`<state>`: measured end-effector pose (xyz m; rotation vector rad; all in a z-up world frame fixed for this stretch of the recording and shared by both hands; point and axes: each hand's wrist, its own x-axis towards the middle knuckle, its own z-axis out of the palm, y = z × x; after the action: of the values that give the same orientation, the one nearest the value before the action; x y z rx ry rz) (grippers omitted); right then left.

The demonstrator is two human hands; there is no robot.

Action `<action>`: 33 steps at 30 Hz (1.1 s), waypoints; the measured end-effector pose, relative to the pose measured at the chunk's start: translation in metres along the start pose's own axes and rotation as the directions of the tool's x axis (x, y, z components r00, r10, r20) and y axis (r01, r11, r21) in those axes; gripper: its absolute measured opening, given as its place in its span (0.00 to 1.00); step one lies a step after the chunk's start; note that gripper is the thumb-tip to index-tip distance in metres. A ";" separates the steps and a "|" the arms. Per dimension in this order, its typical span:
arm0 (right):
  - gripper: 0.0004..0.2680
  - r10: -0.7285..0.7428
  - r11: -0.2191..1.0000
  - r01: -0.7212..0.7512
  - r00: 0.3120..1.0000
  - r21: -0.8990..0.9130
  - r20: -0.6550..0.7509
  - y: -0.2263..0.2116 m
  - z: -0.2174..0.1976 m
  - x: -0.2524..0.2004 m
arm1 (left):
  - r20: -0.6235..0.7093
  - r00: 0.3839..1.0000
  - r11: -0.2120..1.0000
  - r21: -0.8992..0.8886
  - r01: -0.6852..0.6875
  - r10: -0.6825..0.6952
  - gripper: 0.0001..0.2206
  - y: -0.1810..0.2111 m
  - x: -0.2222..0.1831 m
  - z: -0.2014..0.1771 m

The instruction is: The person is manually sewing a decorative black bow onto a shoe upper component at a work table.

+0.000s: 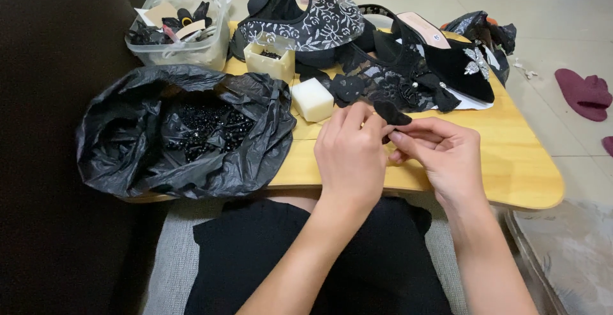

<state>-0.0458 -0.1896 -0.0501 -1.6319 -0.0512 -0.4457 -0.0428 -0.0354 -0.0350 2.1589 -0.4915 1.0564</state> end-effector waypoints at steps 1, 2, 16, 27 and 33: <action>0.08 0.000 1.000 0.000 1.000 0.001 0.000 -0.001 0.002 -0.001 | 0.000 1.000 1.000 0.000 0.000 0.000 0.05 -0.002 0.001 -0.001; 0.08 -0.004 1.000 0.004 1.000 0.021 -0.013 -0.002 0.004 -0.003 | 0.010 1.000 1.000 0.014 0.002 -0.002 0.05 -0.005 0.001 -0.003; 0.08 -0.109 0.994 0.110 0.993 0.024 -0.055 -0.009 0.004 -0.001 | 0.137 0.888 0.856 -0.235 0.460 -0.439 0.23 -0.031 0.023 -0.038; 0.13 -0.491 0.689 0.563 0.826 -0.456 0.277 -0.040 0.025 0.041 | 0.496 0.614 0.306 -0.567 0.765 -0.614 0.14 -0.038 0.004 -0.003; 0.12 -0.288 0.291 0.681 0.732 -0.671 0.618 -0.020 0.053 0.092 | 0.452 0.636 0.319 -0.596 0.737 -0.626 0.14 -0.039 0.002 -0.011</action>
<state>0.0466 -0.1566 -0.0049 -2.7760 -0.8064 -0.6905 -0.0244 -0.0004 -0.0445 1.3931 0.0202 0.1145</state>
